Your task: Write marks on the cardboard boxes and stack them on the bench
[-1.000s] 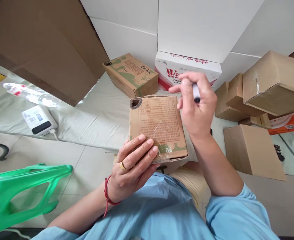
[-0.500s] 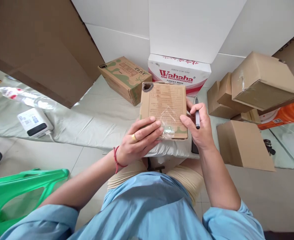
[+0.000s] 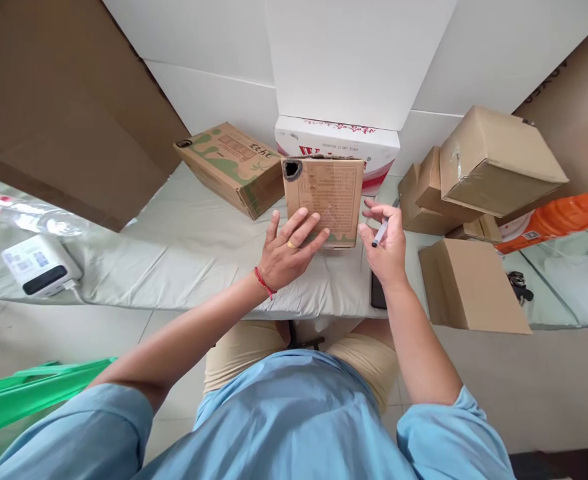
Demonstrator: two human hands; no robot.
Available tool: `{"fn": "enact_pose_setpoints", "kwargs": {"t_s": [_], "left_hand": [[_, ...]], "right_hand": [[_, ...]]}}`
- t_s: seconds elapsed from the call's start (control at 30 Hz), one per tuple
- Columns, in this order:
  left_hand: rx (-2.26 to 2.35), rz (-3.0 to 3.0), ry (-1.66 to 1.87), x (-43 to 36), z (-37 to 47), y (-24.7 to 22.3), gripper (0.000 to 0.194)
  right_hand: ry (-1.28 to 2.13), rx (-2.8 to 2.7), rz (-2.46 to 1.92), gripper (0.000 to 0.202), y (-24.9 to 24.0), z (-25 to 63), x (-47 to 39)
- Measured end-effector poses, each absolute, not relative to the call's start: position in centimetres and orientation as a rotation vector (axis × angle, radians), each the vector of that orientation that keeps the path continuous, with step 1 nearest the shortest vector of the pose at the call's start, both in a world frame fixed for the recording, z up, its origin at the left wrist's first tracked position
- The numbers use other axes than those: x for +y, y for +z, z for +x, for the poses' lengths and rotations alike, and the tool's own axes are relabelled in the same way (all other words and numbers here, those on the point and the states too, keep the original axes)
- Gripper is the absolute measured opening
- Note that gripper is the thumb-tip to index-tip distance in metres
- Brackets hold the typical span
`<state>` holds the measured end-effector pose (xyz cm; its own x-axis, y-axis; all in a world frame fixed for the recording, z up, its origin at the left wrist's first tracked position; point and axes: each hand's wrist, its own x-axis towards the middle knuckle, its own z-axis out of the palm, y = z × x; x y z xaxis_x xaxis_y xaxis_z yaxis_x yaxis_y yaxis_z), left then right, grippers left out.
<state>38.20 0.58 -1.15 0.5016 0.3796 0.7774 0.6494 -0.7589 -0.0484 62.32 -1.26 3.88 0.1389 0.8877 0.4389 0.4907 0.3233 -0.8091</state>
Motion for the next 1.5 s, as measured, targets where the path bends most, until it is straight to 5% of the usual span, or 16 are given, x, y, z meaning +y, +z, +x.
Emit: {"fn": "enact_pose_setpoints", "kwargs": {"t_s": [0.2, 0.47, 0.63, 0.83, 1.07, 1.5], "left_hand": [[-0.867, -2.495, -1.117, 0.2, 37.8, -0.2, 0.045], [-0.942, -2.558, -1.088, -0.2, 38.3, -0.4, 0.056], [-0.922, -2.428, -1.048, -0.4, 38.7, -0.6, 0.053], [-1.010, -2.400, -1.114, -0.8, 40.3, -2.3, 0.058], [-0.982, -2.563, -1.068, 0.2, 41.2, -4.6, 0.064], [-0.764, -2.856, -1.115, 1.9, 39.7, -7.3, 0.025]], "right_hand": [[0.250, -2.165, -2.130, 0.047, -0.9, 62.7, -5.2], [0.355, -2.388, -2.195, 0.057, -2.2, 61.3, -6.9], [0.132, -1.918, -2.400, 0.063, -3.3, 64.4, -10.1], [0.143, -1.564, -2.600, 0.095, -5.4, 65.7, -13.9], [0.181, -1.449, -2.634, 0.089, -4.9, 65.3, -12.2], [0.481, -1.279, -2.594, 0.091, -3.6, 67.2, -13.5]]}}
